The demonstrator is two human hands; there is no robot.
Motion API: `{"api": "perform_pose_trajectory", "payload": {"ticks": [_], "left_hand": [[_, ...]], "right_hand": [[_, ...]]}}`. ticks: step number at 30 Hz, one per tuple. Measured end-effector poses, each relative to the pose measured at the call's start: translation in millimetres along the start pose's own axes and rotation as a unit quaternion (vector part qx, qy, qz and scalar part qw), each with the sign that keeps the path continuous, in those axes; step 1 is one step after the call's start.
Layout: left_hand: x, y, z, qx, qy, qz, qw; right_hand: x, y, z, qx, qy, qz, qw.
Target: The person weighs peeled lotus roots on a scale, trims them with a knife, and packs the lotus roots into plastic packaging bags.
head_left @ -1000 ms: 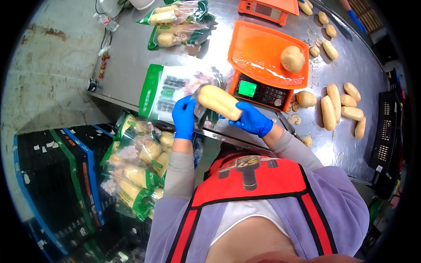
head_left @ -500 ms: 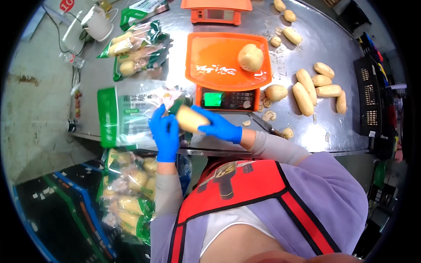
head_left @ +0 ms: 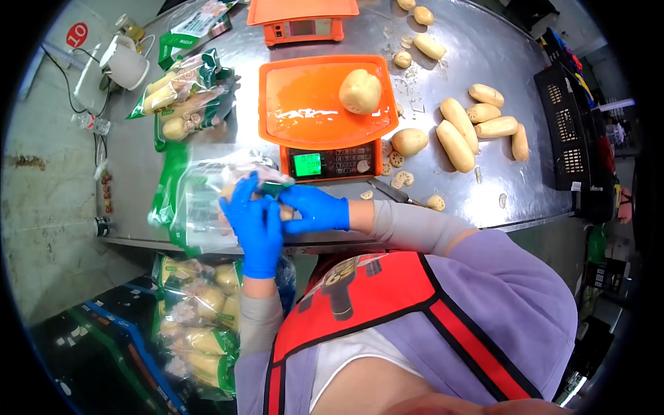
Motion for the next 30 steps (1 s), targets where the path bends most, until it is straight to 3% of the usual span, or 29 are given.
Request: {"api": "perform_pose_trajectory", "payload": {"ticks": [1,2,3,4,5,6,7,9,10,11,14,16,17,18,19,20,22,23,24,25,27,28,29,30], "left_hand": [[1,-1,1,0.0,-0.001,-0.001,1.0],[0,-3,4,-0.005,0.011,0.013,1.0],[-2,-5,6,-0.01,0.024,0.027,0.999],[-2,-7,9,0.01,0.027,0.055,0.998],[0,-9,12,0.008,0.03,0.055,0.998],[1,-10,13,0.017,0.036,0.082,0.996],[3,-12,12,0.026,0.041,0.11,0.993],[16,-17,9,-0.02,0.004,0.133,0.991],[21,-19,9,-0.044,-0.039,0.113,0.992],[26,-19,5,-0.077,-0.055,0.144,0.985],[25,-11,10,-0.079,-0.049,0.134,0.987],[19,-1,18,0.108,0.13,0.255,0.952],[10,0,22,0.111,0.133,0.25,0.953],[-9,1,26,0.296,0.218,0.33,0.87],[-20,6,29,0.465,0.287,0.393,0.74],[-25,14,32,0.468,0.287,0.389,0.74],[-32,24,33,0.329,0.452,0.525,0.642],[-40,20,38,0.335,0.452,0.523,0.641],[-53,9,46,0.256,0.456,0.499,0.691],[-55,3,46,0.173,0.455,0.472,0.735],[-58,3,50,0.154,0.487,0.48,0.713],[-70,8,53,0.146,0.47,0.471,0.732],[-77,11,53,0.139,0.451,0.462,0.751],[-74,15,51,0.157,0.462,0.484,0.727]], "right_hand": [[-1,2,-4,0.022,0.115,0.154,0.981],[-1,2,-7,0.044,0.226,0.303,0.925],[5,-2,-11,0.044,0.227,0.304,0.924],[17,-7,-16,0.019,0.081,0.003,0.997],[-8,-5,-15,-0.019,-0.055,-0.287,0.956],[-34,-3,-13,0.027,-0.192,-0.555,0.809],[-32,-3,-12,0.026,-0.192,-0.554,0.81],[-14,-10,-11,0.022,-0.136,-0.525,0.84],[9,-10,-13,-0.037,0.0,-0.315,0.948],[31,-10,-13,-0.029,0.147,-0.101,0.984],[28,-4,-31,-0.065,0.137,0.098,0.984],[14,-7,-36,-0.068,0.015,0.003,0.998],[1,-8,-34,-0.067,-0.109,-0.163,0.978],[-6,-5,-31,-0.057,-0.061,-0.028,0.996],[-7,-5,-31,-0.054,-0.036,0.038,0.997],[-7,-6,-31,-0.048,-0.01,0.104,0.993],[7,-13,-42,-0.029,0.049,0.174,0.983],[16,-18,-48,-0.024,0.07,0.197,0.978],[31,-27,-56,-0.019,-0.09,-0.229,0.969],[32,-33,-61,-0.007,-0.234,-0.604,0.762],[30,-35,-61,-0.023,-0.188,-0.63,0.753],[49,-41,-70,0.005,-0.141,-0.533,0.834],[67,-50,-80,0.031,-0.124,-0.478,0.869],[86,-59,-90,0.059,-0.11,-0.419,0.899]]}}
Point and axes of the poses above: each hand's wrist, its own z-axis away from the middle knuckle, its own y-axis out of the back of the hand, x = y × z, the point moved 1 cm from there along -z, towards the middle knuckle, and after that the axes turned 12 degrees about z, right-handed, at the moved point
